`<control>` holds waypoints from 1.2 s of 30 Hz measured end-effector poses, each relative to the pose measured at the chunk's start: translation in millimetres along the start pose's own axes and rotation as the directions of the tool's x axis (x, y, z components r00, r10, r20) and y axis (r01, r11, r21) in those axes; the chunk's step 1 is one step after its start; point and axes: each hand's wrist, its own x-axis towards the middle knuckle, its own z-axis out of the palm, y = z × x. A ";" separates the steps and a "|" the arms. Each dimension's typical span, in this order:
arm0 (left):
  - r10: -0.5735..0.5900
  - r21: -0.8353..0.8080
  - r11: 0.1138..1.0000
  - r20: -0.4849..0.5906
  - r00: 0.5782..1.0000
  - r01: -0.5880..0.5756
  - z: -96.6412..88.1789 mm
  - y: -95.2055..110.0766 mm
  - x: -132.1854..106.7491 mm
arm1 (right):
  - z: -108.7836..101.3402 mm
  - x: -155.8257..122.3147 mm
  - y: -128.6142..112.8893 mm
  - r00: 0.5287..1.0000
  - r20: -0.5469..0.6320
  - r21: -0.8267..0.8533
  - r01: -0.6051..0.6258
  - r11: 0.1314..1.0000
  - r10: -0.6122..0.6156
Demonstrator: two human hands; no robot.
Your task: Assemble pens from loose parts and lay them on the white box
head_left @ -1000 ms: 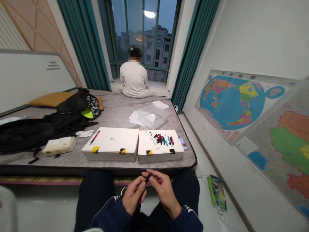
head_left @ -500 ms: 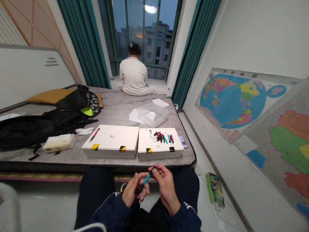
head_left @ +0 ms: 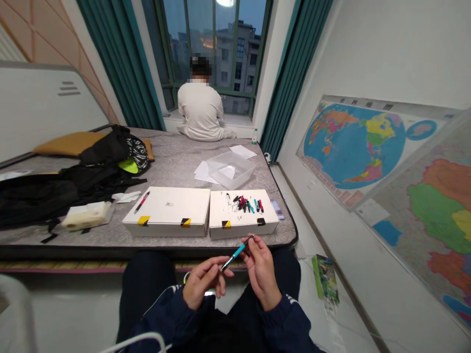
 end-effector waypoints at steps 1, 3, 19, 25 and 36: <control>-0.001 0.015 1.000 0.010 1.000 0.000 1.5 0.3 -0.9 | -0.4 0.1 0.6 1.000 -0.001 0.012 -0.015 1.000 0.015; 0.007 0.065 0.998 0.014 1.000 -0.008 3.8 0.1 -2.5 | -1.6 0.6 1.5 0.999 -0.004 0.029 -0.049 0.998 0.049; -0.142 0.082 0.986 -0.016 0.990 0.143 -2.7 -8.1 8.0 | 5.2 -9.8 6.5 0.958 0.285 -0.349 0.081 0.934 0.023; -0.045 0.201 0.978 -0.088 0.995 0.062 1.2 -12.1 5.2 | -1.1 -2.7 -1.4 0.910 0.403 -0.581 0.170 0.796 0.099; 0.028 0.236 0.972 -0.146 0.989 0.007 2.7 -13.5 4.3 | -82.3 166.5 -42.2 0.970 0.175 -0.973 0.145 -0.180 -0.169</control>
